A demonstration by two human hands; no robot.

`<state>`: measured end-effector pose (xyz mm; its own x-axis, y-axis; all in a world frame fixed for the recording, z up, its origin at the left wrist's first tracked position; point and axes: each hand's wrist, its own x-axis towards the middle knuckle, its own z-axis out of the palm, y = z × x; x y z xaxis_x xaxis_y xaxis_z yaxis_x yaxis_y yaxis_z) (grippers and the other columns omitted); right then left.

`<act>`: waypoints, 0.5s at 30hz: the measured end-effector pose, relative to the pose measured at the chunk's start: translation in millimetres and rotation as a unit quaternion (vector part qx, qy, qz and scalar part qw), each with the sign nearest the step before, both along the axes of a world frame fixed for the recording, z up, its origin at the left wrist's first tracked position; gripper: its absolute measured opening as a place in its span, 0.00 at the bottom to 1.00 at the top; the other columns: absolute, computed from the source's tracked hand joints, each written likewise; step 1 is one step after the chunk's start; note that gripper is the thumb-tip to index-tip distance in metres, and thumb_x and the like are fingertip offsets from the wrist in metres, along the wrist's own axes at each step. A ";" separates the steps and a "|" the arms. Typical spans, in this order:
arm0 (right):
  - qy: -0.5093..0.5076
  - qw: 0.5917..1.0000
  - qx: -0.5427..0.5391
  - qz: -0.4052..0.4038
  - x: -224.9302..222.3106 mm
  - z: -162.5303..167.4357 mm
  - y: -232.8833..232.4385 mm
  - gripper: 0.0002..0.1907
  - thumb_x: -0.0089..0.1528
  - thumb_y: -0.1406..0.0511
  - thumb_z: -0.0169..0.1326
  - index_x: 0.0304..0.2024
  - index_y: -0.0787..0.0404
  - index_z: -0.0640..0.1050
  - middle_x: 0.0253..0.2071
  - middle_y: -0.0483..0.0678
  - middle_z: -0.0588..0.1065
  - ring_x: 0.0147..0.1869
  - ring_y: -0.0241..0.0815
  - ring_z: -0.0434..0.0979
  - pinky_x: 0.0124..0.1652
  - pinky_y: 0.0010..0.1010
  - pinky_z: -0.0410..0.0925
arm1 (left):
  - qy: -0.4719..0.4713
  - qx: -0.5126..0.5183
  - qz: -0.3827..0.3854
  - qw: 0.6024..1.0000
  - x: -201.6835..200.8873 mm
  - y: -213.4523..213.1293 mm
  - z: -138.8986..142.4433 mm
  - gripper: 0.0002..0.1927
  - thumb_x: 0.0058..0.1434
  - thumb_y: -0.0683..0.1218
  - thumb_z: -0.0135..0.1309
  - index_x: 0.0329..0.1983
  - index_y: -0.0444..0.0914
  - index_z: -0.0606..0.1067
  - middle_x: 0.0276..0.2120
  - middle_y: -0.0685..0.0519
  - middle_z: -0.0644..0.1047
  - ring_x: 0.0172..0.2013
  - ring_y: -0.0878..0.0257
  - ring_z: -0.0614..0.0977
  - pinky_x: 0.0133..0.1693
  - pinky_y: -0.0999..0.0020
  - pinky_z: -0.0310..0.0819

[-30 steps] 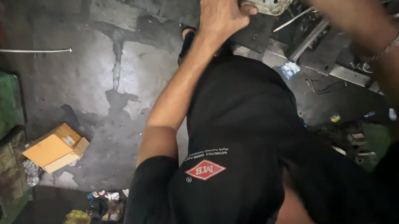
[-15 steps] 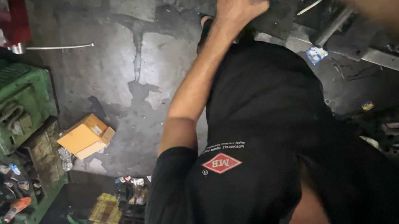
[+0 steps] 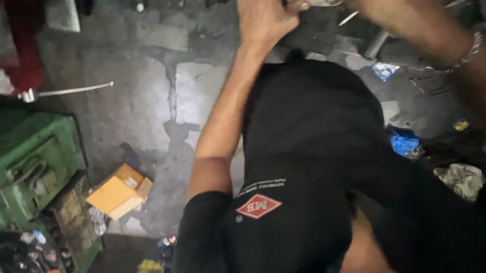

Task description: The person cleans a metallic mechanical part on a cluttered workbench using a screwdriver and a rag. They scrape the surface and wipe away debris repeatedly.

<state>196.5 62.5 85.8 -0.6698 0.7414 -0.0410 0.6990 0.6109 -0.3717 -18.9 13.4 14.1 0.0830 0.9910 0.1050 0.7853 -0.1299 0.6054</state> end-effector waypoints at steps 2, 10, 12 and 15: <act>0.092 0.994 -0.034 -0.040 8.9 -2.9 -10.5 0.13 0.70 0.61 0.62 0.47 0.65 0.79 0.40 0.52 0.80 0.38 0.43 0.79 0.36 0.36 0.72 | 0.015 0.021 -0.005 1.000 -0.9 -1.9 -3.3 0.52 0.46 0.58 0.72 0.70 0.36 0.62 0.66 0.44 0.65 0.69 0.41 0.60 0.66 0.41 0.56; 0.382 0.807 -0.258 -0.368 53.1 -22.9 -55.8 0.14 0.75 0.70 0.55 0.62 0.64 0.70 0.42 0.46 0.78 0.30 0.30 0.75 0.24 0.22 0.65 | 0.045 -0.021 0.010 0.999 8.9 -16.4 23.3 0.56 0.45 0.63 0.69 0.73 0.37 0.58 0.65 0.38 0.65 0.62 0.41 0.66 0.59 0.46 0.66; 0.405 0.803 -0.244 -0.361 61.7 -31.4 -71.4 0.11 0.77 0.70 0.53 0.61 0.64 0.71 0.37 0.46 0.74 0.28 0.32 0.70 0.24 0.25 0.65 | 0.048 -0.095 -0.009 0.994 10.8 -26.5 39.7 0.56 0.45 0.65 0.69 0.72 0.37 0.59 0.61 0.36 0.68 0.57 0.40 0.70 0.54 0.46 0.68; 0.479 0.738 -0.268 -0.391 69.0 -42.0 -94.4 0.08 0.79 0.70 0.52 0.59 0.66 0.71 0.32 0.47 0.71 0.26 0.32 0.69 0.27 0.27 0.66 | 0.052 -0.102 -0.046 0.992 -5.2 -24.3 48.9 0.47 0.53 0.61 0.67 0.69 0.36 0.63 0.58 0.36 0.70 0.54 0.39 0.74 0.52 0.46 0.69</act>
<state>265.5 -31.9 43.8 0.0430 0.9660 -0.2551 0.0191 -0.2561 -0.9665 -24.1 -10.9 63.0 0.1741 0.9785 -0.1106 0.8352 -0.0872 0.5430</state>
